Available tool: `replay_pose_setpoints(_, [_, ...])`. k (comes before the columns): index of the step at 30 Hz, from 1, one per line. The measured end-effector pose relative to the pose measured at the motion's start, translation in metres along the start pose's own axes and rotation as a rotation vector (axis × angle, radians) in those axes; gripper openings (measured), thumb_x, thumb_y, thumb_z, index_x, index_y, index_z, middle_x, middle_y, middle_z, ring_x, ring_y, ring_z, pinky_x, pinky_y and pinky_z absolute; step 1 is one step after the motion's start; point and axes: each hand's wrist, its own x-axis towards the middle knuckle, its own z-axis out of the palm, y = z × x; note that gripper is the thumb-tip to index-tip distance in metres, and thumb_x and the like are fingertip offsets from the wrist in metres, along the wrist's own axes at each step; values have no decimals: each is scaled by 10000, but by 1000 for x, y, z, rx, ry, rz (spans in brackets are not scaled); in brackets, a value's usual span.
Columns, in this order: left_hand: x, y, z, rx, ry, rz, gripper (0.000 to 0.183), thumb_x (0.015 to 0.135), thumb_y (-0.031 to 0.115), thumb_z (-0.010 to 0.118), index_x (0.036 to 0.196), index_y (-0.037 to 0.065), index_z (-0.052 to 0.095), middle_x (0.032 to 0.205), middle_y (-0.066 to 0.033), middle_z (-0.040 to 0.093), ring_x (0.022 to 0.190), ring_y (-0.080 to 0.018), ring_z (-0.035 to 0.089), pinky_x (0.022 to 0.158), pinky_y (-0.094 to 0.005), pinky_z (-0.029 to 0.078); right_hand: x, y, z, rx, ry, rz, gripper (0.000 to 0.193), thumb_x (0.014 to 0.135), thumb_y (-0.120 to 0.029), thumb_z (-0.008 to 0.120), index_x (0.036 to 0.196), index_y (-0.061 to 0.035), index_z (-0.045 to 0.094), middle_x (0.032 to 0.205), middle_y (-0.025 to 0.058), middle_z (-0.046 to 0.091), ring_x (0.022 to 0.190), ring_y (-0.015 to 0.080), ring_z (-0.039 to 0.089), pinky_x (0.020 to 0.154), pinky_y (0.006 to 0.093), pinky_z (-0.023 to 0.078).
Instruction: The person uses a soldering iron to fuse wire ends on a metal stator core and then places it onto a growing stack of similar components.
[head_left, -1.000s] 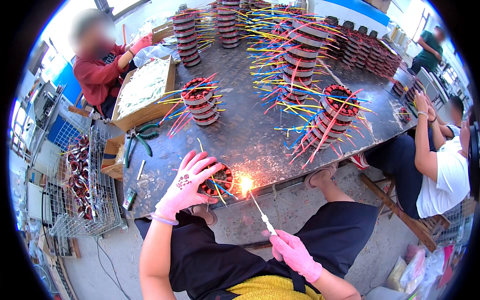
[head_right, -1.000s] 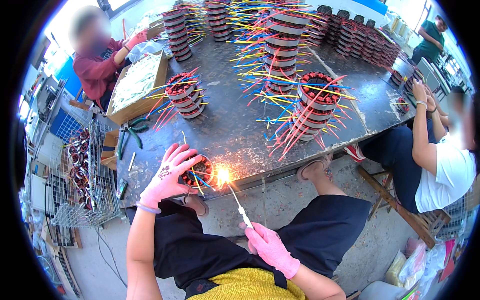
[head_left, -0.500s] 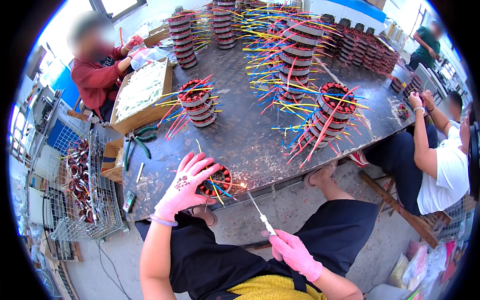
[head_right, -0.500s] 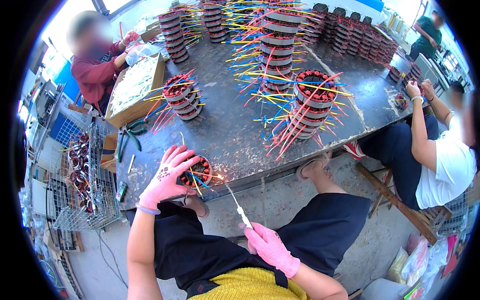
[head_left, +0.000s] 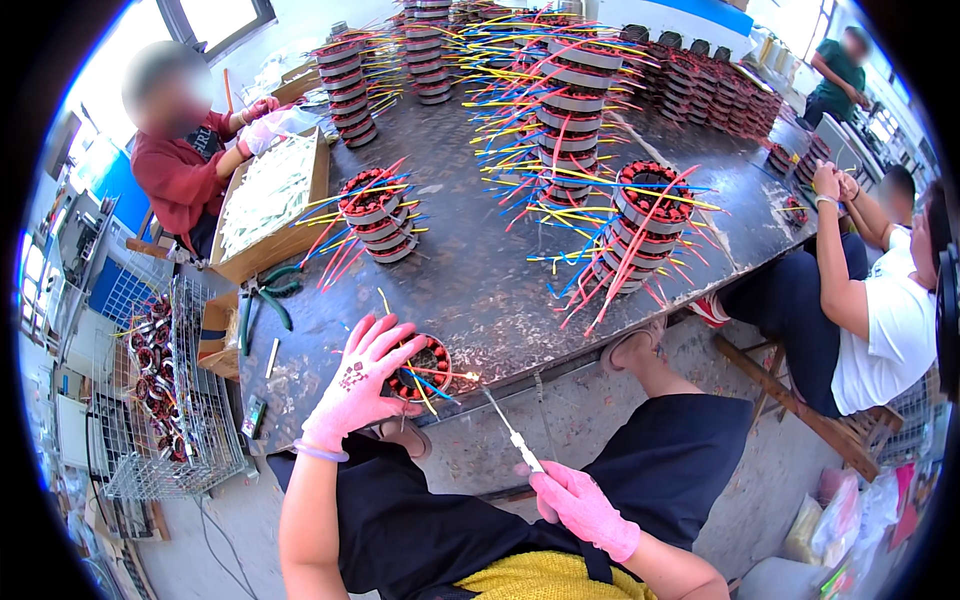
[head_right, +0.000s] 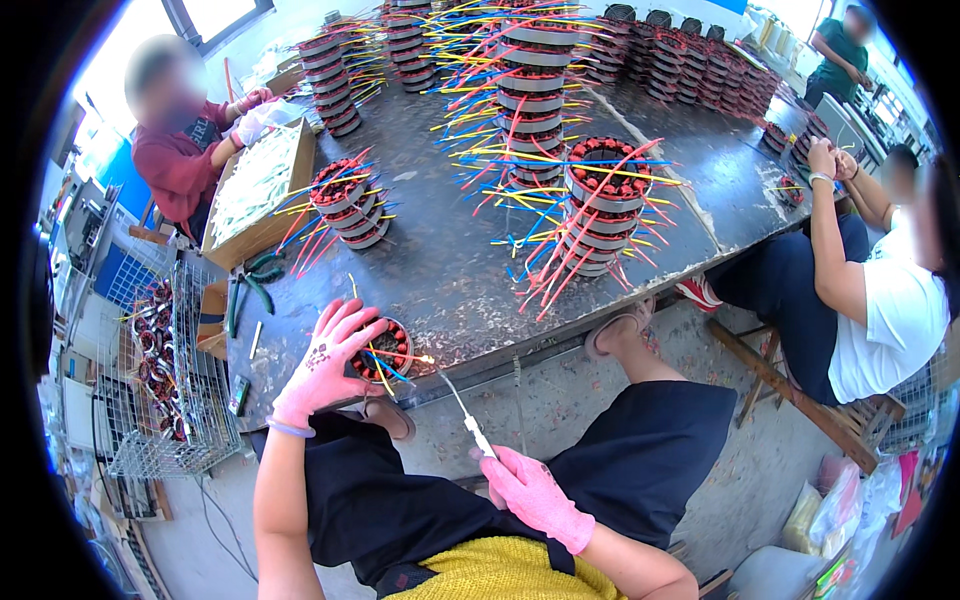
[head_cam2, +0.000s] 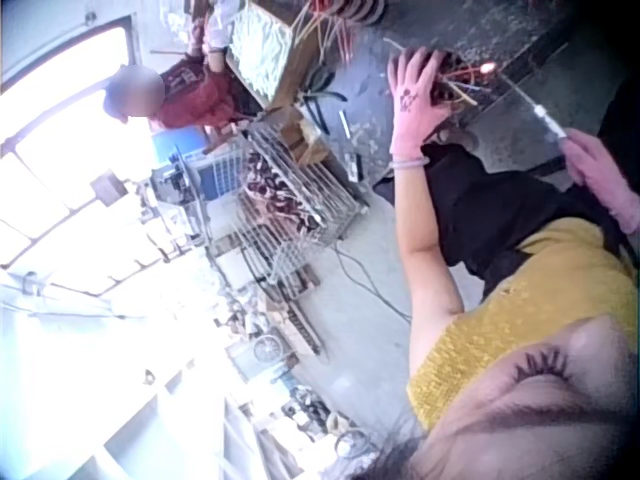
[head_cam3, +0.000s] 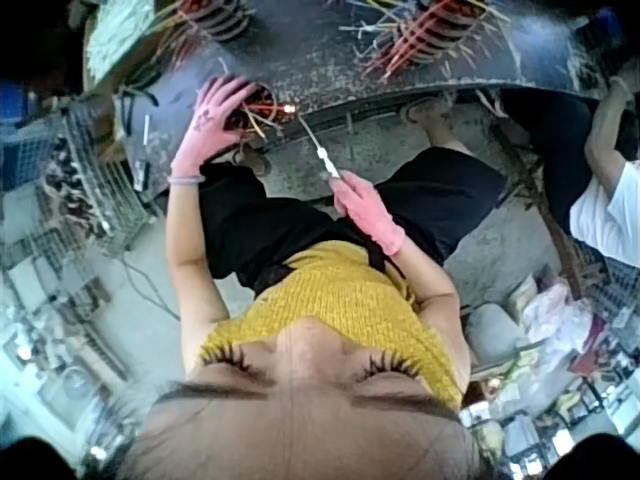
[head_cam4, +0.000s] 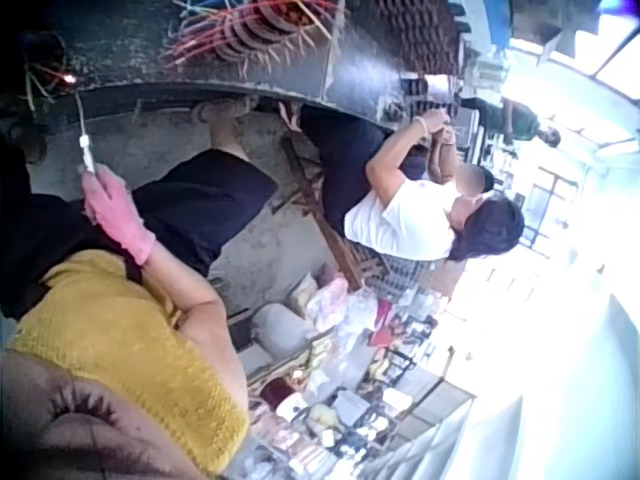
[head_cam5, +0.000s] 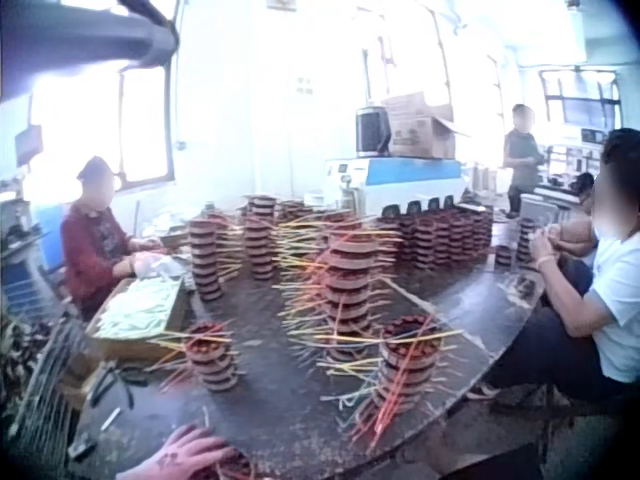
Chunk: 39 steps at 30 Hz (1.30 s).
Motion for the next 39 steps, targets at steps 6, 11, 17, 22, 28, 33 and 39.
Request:
replay_pose_setpoints(6, [0, 0, -1, 23, -6, 1, 936, 530, 330, 867, 1377, 132, 521, 1415, -103, 479, 1383, -340, 363, 1186, -514, 215, -2, -2, -2, -65, -7, -21, 382, 1033, -268, 467, 1293, -7, 567, 682, -37, 461, 591, 51, 449, 556, 228, 372])
replay_pose_setpoints(11, [0, -1, 1, 33, -4, 4, 925, 537, 332, 864, 1373, 130, 525, 1415, -105, 479, 1382, -340, 364, 1185, -512, 219, 1, 5, -3, -68, 1, -34, 379, 1033, -272, 463, 1282, -8, 574, 659, -28, 469, 588, 59, 452, 556, 241, 378])
replay_pose_setpoints(17, [0, -2, 1, 41, 2, 12, 917, 547, 337, 861, 1375, 130, 524, 1416, -105, 480, 1384, -340, 363, 1186, -511, 219, 1, 7, -4, -39, 0, -30, 385, 1034, -276, 462, 1284, -4, 573, 657, -19, 482, 588, 63, 460, 558, 242, 382])
replay_pose_setpoints(22, [-1, -3, 2, 43, 1, 15, 917, 553, 342, 860, 1378, 132, 520, 1422, -104, 478, 1386, -342, 362, 1187, -511, 218, 2, 8, -4, -70, 1, -50, 382, 1034, -275, 464, 1285, -8, 573, 651, -19, 482, 583, 60, 460, 555, 238, 380])
replay_pose_setpoints(28, [0, -3, 2, 47, -1, 18, 922, 550, 351, 858, 1380, 135, 520, 1420, -104, 479, 1387, -341, 362, 1187, -513, 215, 2, 8, -3, -58, -2, -45, 375, 1033, -272, 463, 1284, -16, 575, 641, -18, 485, 574, 63, 467, 553, 240, 384])
replay_pose_setpoints(33, [0, -3, 2, 44, 0, 21, 923, 551, 354, 854, 1382, 136, 516, 1415, -102, 482, 1386, -342, 362, 1186, -515, 216, 1, 4, -3, -90, 6, -30, 371, 1032, -272, 464, 1282, -22, 578, 639, -17, 483, 573, 63, 463, 553, 241, 384])
replay_pose_setpoints(39, [0, -3, 3, 47, -7, 19, 927, 553, 355, 852, 1387, 136, 512, 1420, -101, 475, 1388, -347, 358, 1185, -519, 214, 3, 8, -3, -68, 4, -46, 380, 1035, -272, 457, 1279, -4, 572, 644, -18, 481, 573, 63, 460, 551, 242, 383])
